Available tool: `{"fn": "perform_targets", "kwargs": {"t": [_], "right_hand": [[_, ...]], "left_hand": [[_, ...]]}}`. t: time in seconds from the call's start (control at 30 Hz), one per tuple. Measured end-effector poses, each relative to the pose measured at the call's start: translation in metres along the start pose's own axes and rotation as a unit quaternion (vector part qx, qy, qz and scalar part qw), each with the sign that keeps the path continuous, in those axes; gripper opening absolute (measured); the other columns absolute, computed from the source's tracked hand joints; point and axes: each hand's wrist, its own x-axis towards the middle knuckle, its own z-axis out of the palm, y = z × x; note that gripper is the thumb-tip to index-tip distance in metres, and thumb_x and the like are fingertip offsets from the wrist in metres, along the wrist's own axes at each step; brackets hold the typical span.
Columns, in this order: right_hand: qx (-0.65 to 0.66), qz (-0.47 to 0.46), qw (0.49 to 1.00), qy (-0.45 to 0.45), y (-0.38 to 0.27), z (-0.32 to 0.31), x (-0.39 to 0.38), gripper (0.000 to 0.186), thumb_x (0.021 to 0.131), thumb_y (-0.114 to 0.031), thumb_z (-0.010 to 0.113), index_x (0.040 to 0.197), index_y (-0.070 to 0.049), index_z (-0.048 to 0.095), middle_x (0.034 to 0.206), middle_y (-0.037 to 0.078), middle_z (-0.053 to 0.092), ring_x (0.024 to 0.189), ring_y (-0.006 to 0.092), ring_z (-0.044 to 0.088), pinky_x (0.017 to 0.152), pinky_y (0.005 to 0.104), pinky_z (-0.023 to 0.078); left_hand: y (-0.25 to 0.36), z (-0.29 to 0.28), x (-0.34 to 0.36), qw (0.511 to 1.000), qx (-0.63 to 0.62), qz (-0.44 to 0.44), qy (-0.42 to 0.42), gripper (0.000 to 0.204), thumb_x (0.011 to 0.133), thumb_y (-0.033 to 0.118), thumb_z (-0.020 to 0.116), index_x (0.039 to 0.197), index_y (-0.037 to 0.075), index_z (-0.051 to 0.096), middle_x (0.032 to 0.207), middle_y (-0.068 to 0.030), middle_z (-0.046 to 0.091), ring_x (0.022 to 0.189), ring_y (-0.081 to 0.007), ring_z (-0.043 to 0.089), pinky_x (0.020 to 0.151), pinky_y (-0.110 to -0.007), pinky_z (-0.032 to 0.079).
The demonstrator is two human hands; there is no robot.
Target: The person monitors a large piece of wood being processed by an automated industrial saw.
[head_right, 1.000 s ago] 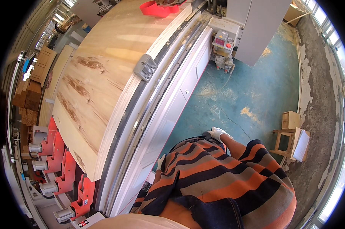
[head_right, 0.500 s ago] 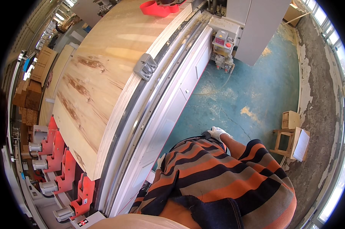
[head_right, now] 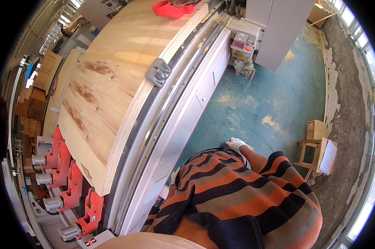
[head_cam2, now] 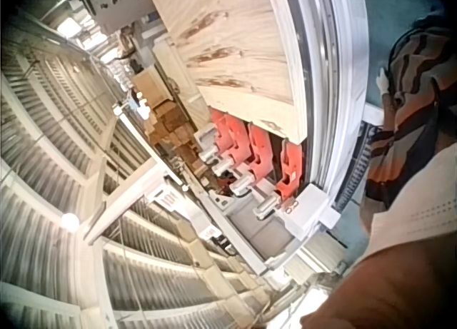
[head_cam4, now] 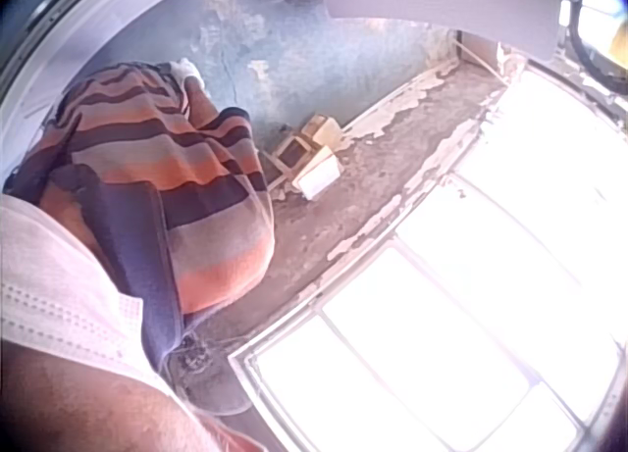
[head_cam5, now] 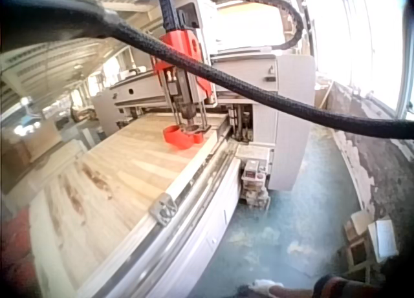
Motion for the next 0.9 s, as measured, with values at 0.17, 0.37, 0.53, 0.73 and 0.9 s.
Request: {"fn": "perform_targets", "kwargs": {"t": [0.17,0.37,0.53,0.73,0.9], "right_hand": [[-0.002,-0.012,1.000,0.019,0.010,0.007,0.010,0.045,0.071,-0.039,0.037,0.096,-0.002,0.043,0.099,0.016,0.045,0.094,0.0276,0.042,0.075,0.0330,0.033],[-0.006,-0.009,1.000,0.004,0.007,0.005,0.008,0.052,0.069,-0.041,0.036,0.101,0.000,0.041,0.104,0.018,0.042,0.098,0.0281,0.040,0.079,0.0333,0.032],[-0.069,-0.066,0.995,-0.003,0.034,0.021,0.039,0.026,0.075,-0.023,0.036,0.099,-0.017,0.044,0.098,0.016,0.038,0.093,0.0292,0.040,0.076,0.0321,0.034],[-0.147,-0.124,0.981,0.003,0.020,0.007,0.031,0.026,0.075,-0.021,0.036,0.099,-0.017,0.044,0.098,0.018,0.038,0.092,0.0297,0.041,0.075,0.0317,0.035],[-0.071,-0.078,0.994,-0.002,0.028,-0.001,0.053,0.047,0.072,-0.036,0.035,0.100,0.001,0.040,0.103,0.020,0.042,0.097,0.0297,0.040,0.079,0.0340,0.032]], "left_hand": [[-0.005,0.002,0.001,1.000,-0.002,0.018,0.010,0.011,0.068,0.019,0.043,0.065,0.008,0.044,0.062,-0.0122,0.048,0.058,-0.0301,0.046,0.049,-0.035,0.035],[0.008,-0.004,-0.002,1.000,0.000,0.001,-0.009,0.011,0.068,0.019,0.042,0.064,0.008,0.042,0.061,-0.0119,0.047,0.056,-0.0287,0.044,0.049,-0.034,0.033],[0.007,-0.003,0.000,0.998,-0.042,-0.038,-0.022,0.011,0.068,0.017,0.041,0.063,0.008,0.041,0.060,-0.0116,0.046,0.054,-0.0269,0.043,0.048,-0.033,0.033],[-0.009,0.005,0.011,0.999,-0.025,-0.013,-0.017,0.013,0.069,0.021,0.041,0.066,0.009,0.043,0.063,-0.0126,0.048,0.058,-0.0293,0.045,0.050,-0.035,0.034],[-0.001,0.009,0.029,0.997,-0.040,-0.058,-0.029,0.014,0.068,0.022,0.042,0.064,0.009,0.041,0.063,-0.0139,0.047,0.061,-0.0316,0.045,0.050,-0.036,0.034]]}}
